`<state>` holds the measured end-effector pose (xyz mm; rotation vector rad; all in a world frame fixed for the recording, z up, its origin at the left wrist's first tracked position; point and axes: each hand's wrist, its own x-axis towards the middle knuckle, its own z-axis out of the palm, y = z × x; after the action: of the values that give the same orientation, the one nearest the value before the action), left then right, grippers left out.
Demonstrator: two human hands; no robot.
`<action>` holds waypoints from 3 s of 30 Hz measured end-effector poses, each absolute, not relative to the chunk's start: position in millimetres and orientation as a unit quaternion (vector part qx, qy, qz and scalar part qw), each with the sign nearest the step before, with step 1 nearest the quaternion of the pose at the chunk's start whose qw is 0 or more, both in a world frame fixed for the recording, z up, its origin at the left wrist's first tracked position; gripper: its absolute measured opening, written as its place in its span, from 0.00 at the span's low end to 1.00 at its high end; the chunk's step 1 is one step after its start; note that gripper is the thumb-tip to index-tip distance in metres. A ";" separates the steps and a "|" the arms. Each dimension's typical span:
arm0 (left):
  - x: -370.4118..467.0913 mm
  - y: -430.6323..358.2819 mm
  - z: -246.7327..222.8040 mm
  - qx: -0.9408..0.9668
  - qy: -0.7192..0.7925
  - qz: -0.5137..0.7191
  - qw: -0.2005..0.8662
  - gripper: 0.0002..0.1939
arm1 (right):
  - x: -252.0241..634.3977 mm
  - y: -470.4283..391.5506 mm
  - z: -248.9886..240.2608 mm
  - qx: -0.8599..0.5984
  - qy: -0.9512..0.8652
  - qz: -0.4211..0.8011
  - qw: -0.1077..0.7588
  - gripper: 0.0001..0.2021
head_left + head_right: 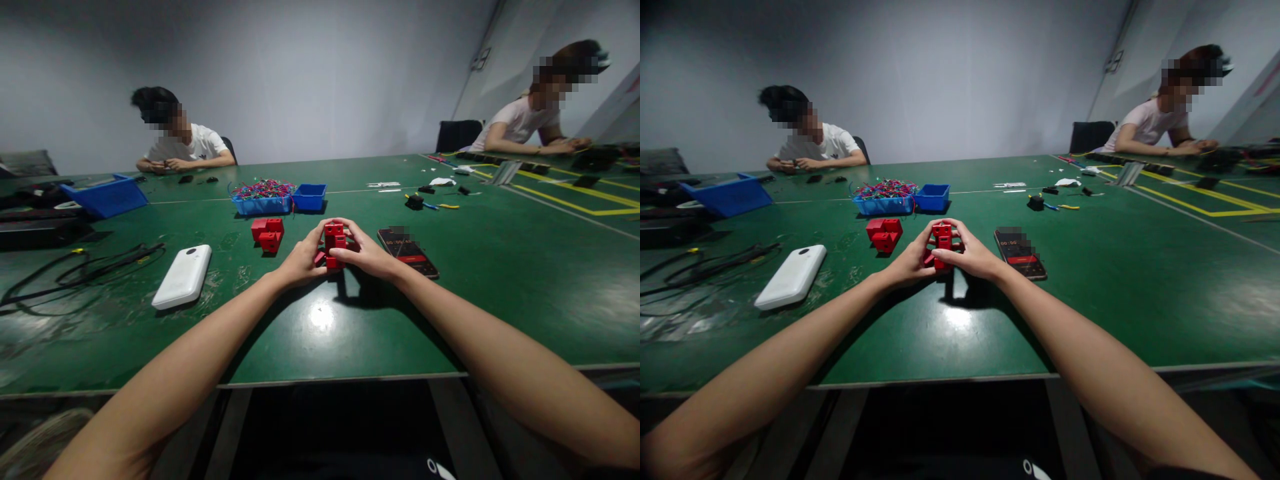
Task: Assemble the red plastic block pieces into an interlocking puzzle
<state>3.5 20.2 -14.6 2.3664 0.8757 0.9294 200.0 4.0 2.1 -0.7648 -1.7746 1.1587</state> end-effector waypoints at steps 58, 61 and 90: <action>-7.0 33.1 -19.5 0.820 0.360 0.290 0.338 0.40 | 202.2 7.6 0.9 -0.354 -0.734 0.388 0.430 0.32; -5.3 30.9 -20.7 0.822 0.326 0.306 0.354 0.43 | 201.4 7.2 0.9 -0.353 -0.718 0.416 0.433 0.32; 12.1 9.8 -9.0 0.794 0.309 0.388 0.351 0.50 | 204.6 14.7 -0.9 -0.465 -0.759 0.223 0.397 0.20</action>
<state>12.1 9.8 -9.0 2.0553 0.8011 1.0043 204.6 14.7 -0.9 -1.1773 -1.9224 0.5657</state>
